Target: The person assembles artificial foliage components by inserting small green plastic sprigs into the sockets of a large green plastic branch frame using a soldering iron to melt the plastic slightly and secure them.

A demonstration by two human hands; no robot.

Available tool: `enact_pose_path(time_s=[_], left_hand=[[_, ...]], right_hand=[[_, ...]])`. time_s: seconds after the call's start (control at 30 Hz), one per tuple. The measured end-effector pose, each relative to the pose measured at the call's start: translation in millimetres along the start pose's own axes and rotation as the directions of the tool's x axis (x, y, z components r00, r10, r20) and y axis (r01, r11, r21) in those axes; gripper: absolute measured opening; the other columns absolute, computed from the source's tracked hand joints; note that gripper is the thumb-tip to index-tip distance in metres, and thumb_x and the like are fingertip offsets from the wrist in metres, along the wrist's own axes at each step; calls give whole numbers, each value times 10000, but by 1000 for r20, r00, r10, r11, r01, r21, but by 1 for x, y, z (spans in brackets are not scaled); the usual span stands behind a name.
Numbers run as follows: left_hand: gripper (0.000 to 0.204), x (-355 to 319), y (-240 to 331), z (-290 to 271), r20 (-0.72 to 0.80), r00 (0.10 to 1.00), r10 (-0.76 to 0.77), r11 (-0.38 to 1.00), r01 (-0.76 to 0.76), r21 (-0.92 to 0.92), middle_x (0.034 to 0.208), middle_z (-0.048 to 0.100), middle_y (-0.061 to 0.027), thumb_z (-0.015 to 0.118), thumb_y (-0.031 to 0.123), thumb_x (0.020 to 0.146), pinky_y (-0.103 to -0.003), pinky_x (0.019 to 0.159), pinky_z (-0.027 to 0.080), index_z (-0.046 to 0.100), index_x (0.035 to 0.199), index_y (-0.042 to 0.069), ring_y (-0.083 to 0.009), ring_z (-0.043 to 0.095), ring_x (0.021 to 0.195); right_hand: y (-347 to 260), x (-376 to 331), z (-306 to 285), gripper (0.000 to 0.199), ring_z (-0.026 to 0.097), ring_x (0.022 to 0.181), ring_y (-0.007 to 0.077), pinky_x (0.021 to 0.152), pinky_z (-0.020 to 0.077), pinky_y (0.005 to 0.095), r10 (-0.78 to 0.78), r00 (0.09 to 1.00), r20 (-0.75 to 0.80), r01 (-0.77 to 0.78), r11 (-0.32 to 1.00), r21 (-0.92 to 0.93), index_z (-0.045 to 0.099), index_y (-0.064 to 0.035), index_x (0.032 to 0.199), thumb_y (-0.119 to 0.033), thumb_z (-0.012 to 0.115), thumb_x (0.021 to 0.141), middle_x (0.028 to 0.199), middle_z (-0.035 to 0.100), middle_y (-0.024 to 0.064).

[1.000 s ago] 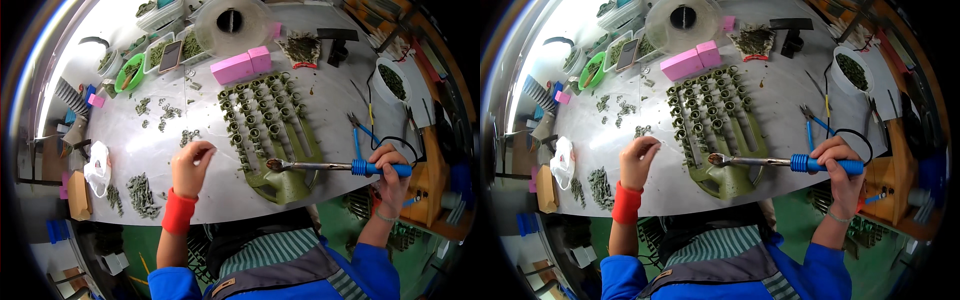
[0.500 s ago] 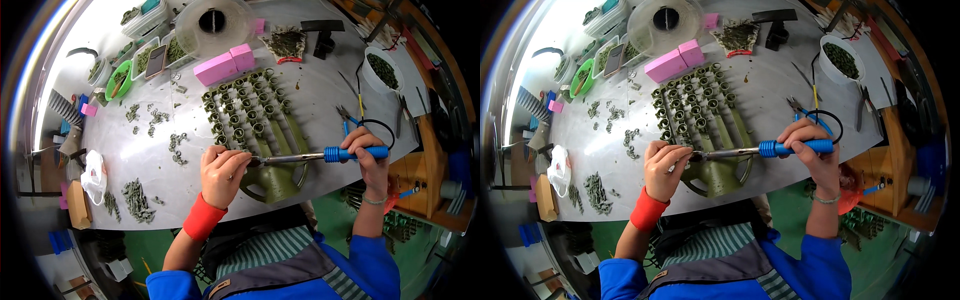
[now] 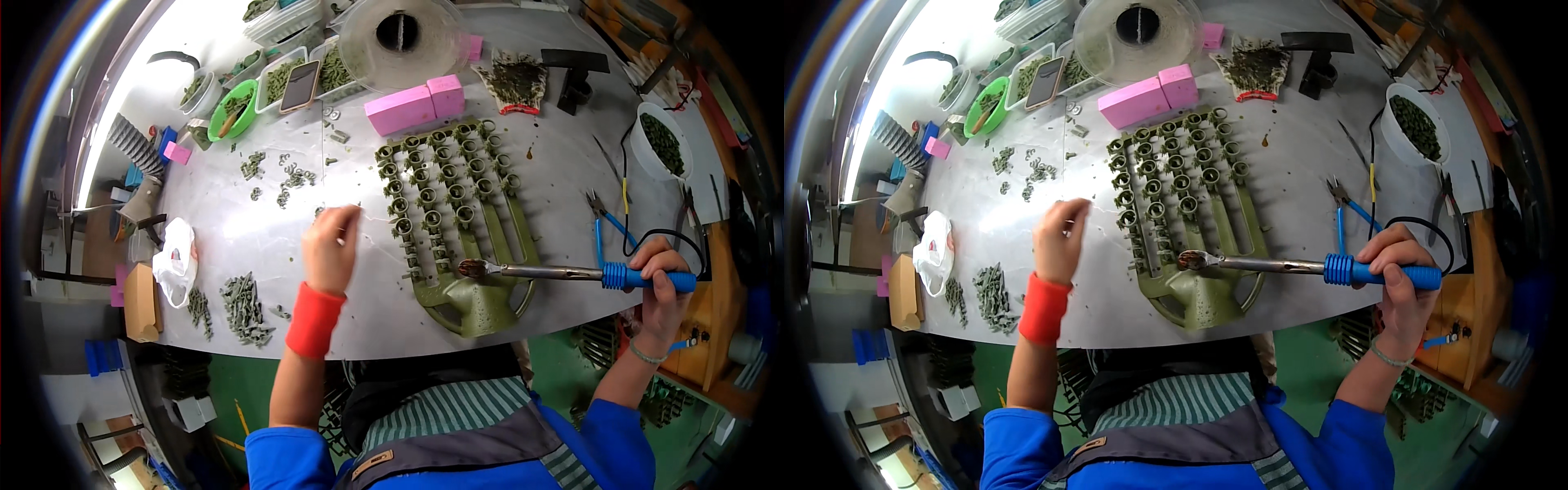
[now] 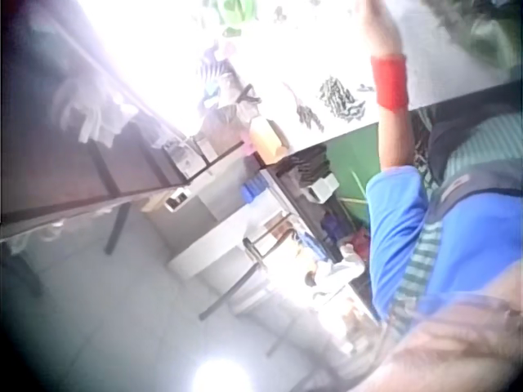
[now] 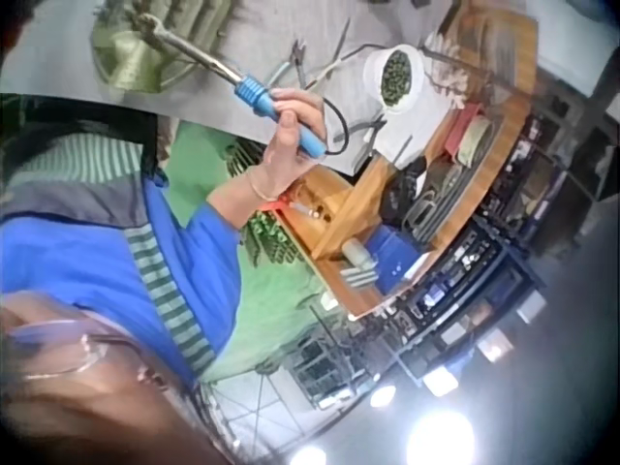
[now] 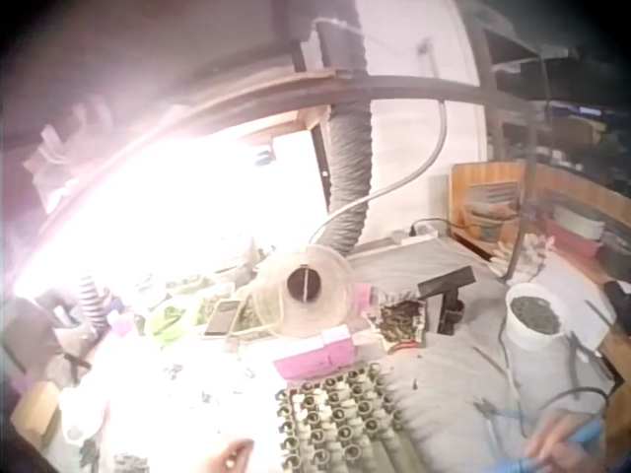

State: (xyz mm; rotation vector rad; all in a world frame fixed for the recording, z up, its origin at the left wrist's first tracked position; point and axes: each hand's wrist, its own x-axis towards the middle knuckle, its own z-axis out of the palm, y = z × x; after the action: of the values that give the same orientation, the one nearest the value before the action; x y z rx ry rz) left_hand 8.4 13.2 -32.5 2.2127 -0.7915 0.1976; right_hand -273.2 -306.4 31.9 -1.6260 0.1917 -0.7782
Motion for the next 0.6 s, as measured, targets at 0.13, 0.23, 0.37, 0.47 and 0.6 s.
enact_pose_path(time_s=[0.13, 0.23, 0.37, 0.47, 0.6], left_hand=[[116, 17, -55, -15, -5, 975, -220, 960, 218, 174, 810, 632, -119, 679, 47, 806, -310, 625, 499, 666, 915, 8, -220, 628, 661], [129, 17, -57, -11, 82, 956, -280, 956, 271, 111, 802, 629, -119, 687, 54, 795, -305, 631, 501, 667, 912, 3, -227, 631, 676], [152, 8, -43, -10, 77, 985, -153, 988, 153, 8, 833, 647, -106, 701, 32, 784, -275, 650, 515, 675, 931, 6, -190, 644, 698], [134, 4, 1, -14, 50, 993, -108, 972, 116, -204, 870, 666, -88, 682, -8, 799, -249, 651, 520, 682, 932, 8, -144, 651, 720], [150, 0, 68, 2, 199, 976, 87, 928, -7, -371, 893, 662, -81, 676, -42, 797, -253, 655, 534, 692, 936, 13, -146, 653, 719]], right_hand=[[-6, -1, 7, 215, 564, 735, 174, 502, 493, 284, 27, 1000, -7, -27, 1000, 15, 599, -25, 749, -226, 642, 815, 799, 575, 131], [-6, -4, 6, 205, 563, 736, 176, 502, 495, 282, 26, 999, -29, -25, 999, 26, 595, -20, 751, -210, 636, 817, 801, 571, 134], [-14, -7, 6, 198, 563, 734, 178, 501, 496, 278, 3, 999, -46, -4, 1000, -26, 589, -9, 752, -191, 627, 822, 807, 569, 138], [-12, -9, 7, 192, 562, 730, 176, 502, 502, 280, -4, 998, -56, 1, 999, -52, 586, -1, 754, -175, 618, 827, 821, 573, 141], [-9, -11, 4, 171, 570, 741, 174, 539, 518, 293, 31, 995, -93, -35, 999, -42, 591, 14, 769, -144, 605, 832, 854, 582, 149]])
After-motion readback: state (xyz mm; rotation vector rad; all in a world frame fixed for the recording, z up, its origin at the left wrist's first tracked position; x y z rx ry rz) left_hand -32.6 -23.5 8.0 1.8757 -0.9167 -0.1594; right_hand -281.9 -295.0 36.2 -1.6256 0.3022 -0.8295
